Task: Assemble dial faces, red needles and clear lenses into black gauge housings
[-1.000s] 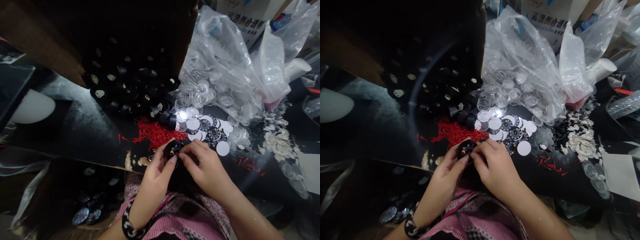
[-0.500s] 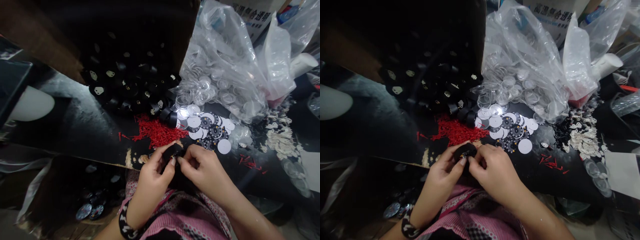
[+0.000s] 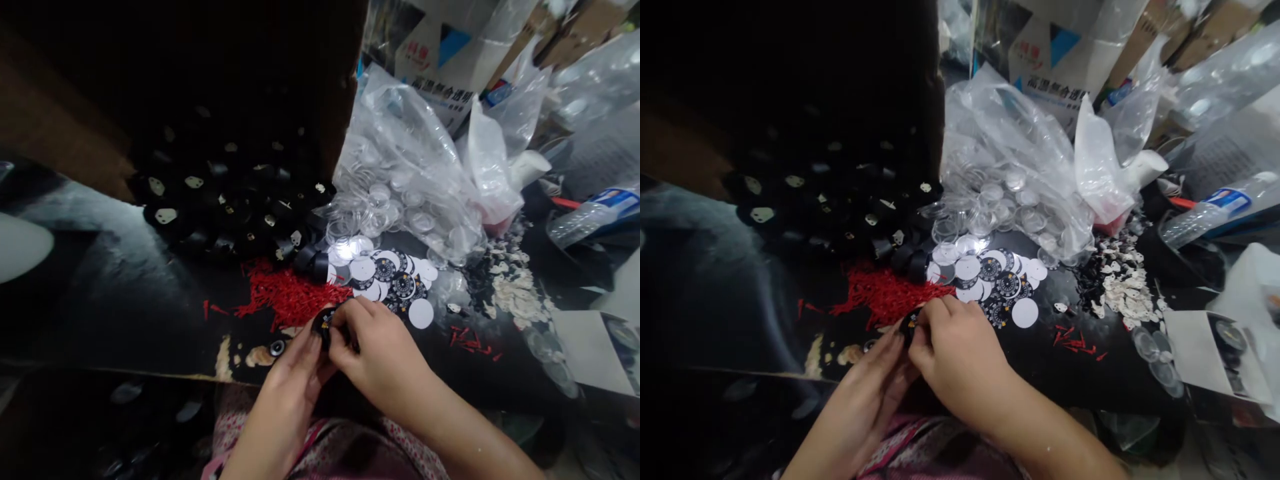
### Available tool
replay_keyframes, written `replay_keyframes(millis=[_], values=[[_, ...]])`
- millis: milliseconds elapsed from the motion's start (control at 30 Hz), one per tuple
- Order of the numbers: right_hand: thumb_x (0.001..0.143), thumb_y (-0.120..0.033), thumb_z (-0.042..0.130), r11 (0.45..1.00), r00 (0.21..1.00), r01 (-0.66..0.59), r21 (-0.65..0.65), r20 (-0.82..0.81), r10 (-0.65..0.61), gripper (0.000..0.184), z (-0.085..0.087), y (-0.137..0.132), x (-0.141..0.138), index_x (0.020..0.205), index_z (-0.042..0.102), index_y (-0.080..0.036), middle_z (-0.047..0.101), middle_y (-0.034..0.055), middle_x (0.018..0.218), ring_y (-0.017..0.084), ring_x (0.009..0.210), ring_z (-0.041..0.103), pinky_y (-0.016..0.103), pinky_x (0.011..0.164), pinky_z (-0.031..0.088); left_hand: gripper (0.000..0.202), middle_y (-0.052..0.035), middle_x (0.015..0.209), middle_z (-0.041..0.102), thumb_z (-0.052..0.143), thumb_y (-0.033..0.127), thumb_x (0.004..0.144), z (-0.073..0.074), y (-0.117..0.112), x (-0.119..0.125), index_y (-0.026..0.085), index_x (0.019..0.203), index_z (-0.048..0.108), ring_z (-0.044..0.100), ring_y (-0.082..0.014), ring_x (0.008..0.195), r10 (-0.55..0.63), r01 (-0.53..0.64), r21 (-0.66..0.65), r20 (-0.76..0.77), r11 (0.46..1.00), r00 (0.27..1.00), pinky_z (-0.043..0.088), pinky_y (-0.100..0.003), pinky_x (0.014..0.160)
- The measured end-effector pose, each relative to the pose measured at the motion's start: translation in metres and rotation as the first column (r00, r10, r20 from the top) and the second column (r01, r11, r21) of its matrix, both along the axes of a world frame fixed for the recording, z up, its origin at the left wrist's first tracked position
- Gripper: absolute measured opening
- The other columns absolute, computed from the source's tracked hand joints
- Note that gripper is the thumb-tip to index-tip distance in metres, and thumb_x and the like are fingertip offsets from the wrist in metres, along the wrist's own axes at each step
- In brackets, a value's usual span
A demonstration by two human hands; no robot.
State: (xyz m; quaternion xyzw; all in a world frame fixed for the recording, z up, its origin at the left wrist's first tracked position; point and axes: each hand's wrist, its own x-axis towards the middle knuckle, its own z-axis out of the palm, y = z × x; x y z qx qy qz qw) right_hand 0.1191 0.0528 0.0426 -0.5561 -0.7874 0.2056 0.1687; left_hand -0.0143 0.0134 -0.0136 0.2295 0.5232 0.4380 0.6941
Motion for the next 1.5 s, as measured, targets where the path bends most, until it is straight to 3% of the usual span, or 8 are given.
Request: replay_keyframes(millis=[133, 267, 433, 700, 867, 1067, 1267, 1500], values=[[0.088, -0.016, 0.056, 0.978, 0.991, -0.091, -0.185, -0.109, 0.072, 0.010, 0.004, 0.026, 0.020, 0.082, 0.064, -0.020, 0.065, -0.0013, 0.076, 0.012, 0.069, 0.058, 0.023, 0.064, 0.043, 0.045, 0.0051, 0.141, 0.056, 0.064, 0.049, 0.083, -0.012, 0.004, -0.008, 0.037, 0.127, 0.062, 0.039, -0.0231, 0.139, -0.088, 0.119, 0.138, -0.211, 0.983, 0.974, 0.024, -0.039, 0.118], [0.087, -0.014, 0.056, 0.958, 0.970, 0.168, 0.234, 0.134, -0.203, 0.032, -0.008, 0.085, 0.050, 0.118, 0.062, -0.017, 0.062, 0.0134, 0.121, 0.026, 0.101, 0.059, 0.038, 0.084, 0.046, 0.044, 0.0081, 0.141, 0.055, 0.055, 0.050, 0.089, -0.016, 0.005, -0.013, 0.042, 0.133, 0.054, 0.046, -0.0195, 0.134, -0.122, 0.184, 0.178, -0.313, 0.967, 0.942, 0.030, -0.038, 0.116], [0.090, -0.018, 0.055, 0.938, 0.906, 0.071, 0.341, 0.371, -0.203, 0.030, -0.022, 0.121, 0.072, 0.117, 0.067, -0.022, 0.057, 0.0100, 0.133, 0.034, 0.109, 0.054, 0.051, 0.089, 0.044, 0.042, 0.0054, 0.138, 0.059, 0.058, 0.045, 0.089, -0.023, 0.005, -0.010, 0.040, 0.131, 0.057, 0.055, -0.0207, 0.126, -0.083, 0.126, 0.193, -0.219, 0.973, 0.972, 0.038, -0.038, 0.112], [0.091, -0.018, 0.055, 0.934, 0.992, 0.123, 0.335, -0.003, -0.130, 0.023, -0.014, 0.081, 0.074, 0.108, 0.070, -0.021, 0.065, 0.0103, 0.113, 0.025, 0.099, 0.059, 0.045, 0.090, 0.047, 0.029, -0.0071, 0.117, 0.072, 0.067, 0.035, 0.085, -0.015, 0.016, -0.006, 0.022, 0.111, 0.070, 0.066, -0.0265, 0.110, 0.134, -0.157, 0.065, 0.266, 0.986, 0.954, 0.055, -0.040, 0.096], [0.093, -0.018, 0.052, 0.994, 0.950, -0.047, -0.096, -0.312, 0.015, 0.031, 0.001, 0.024, 0.031, 0.121, 0.063, -0.023, 0.064, 0.0037, 0.094, 0.016, 0.086, 0.062, 0.033, 0.080, 0.052, 0.025, -0.0082, 0.113, 0.073, 0.061, 0.037, 0.089, 0.008, 0.018, -0.002, 0.019, 0.103, 0.071, 0.069, -0.0242, 0.104, 0.139, -0.123, -0.065, 0.380, 0.990, 0.914, 0.057, -0.037, 0.090], [0.096, -0.022, 0.048, 0.989, 0.966, -0.069, -0.132, -0.258, 0.033, 0.033, -0.002, -0.001, 0.013, 0.127, 0.060, -0.028, 0.051, 0.0077, 0.122, 0.017, 0.101, 0.057, 0.034, 0.091, 0.048, 0.035, -0.0011, 0.130, 0.065, 0.065, 0.035, 0.087, 0.000, 0.009, -0.001, 0.030, 0.121, 0.063, 0.061, -0.0205, 0.118, -0.031, 0.016, 0.148, 0.099, 0.989, 0.995, 0.050, -0.032, 0.100], [0.101, -0.040, 0.033, 0.997, 0.995, 0.082, 0.010, -0.052, -0.081, 0.040, -0.014, 0.007, 0.002, 0.075, 0.055, -0.019, 0.056, 0.0020, 0.069, 0.017, 0.068, 0.054, 0.030, 0.066, 0.038, 0.037, -0.0031, 0.132, 0.064, 0.061, 0.031, 0.088, 0.000, 0.003, 0.002, 0.024, 0.125, 0.062, 0.056, -0.0195, 0.125, -0.132, 0.163, 0.264, -0.133, 0.951, 0.982, 0.043, -0.027, 0.106], [0.100, -0.031, 0.029, 0.996, 0.989, 0.056, 0.064, -0.142, -0.046, 0.039, -0.023, 0.005, -0.009, 0.066, 0.046, -0.021, 0.054, 0.0004, 0.059, 0.015, 0.059, 0.049, 0.028, 0.061, 0.033, 0.039, -0.0041, 0.135, 0.061, 0.059, 0.033, 0.088, 0.009, 0.000, 0.002, 0.024, 0.126, 0.062, 0.055, -0.0215, 0.127, -0.117, 0.155, 0.241, -0.164, 0.958, 0.979, 0.041, -0.031, 0.109]])
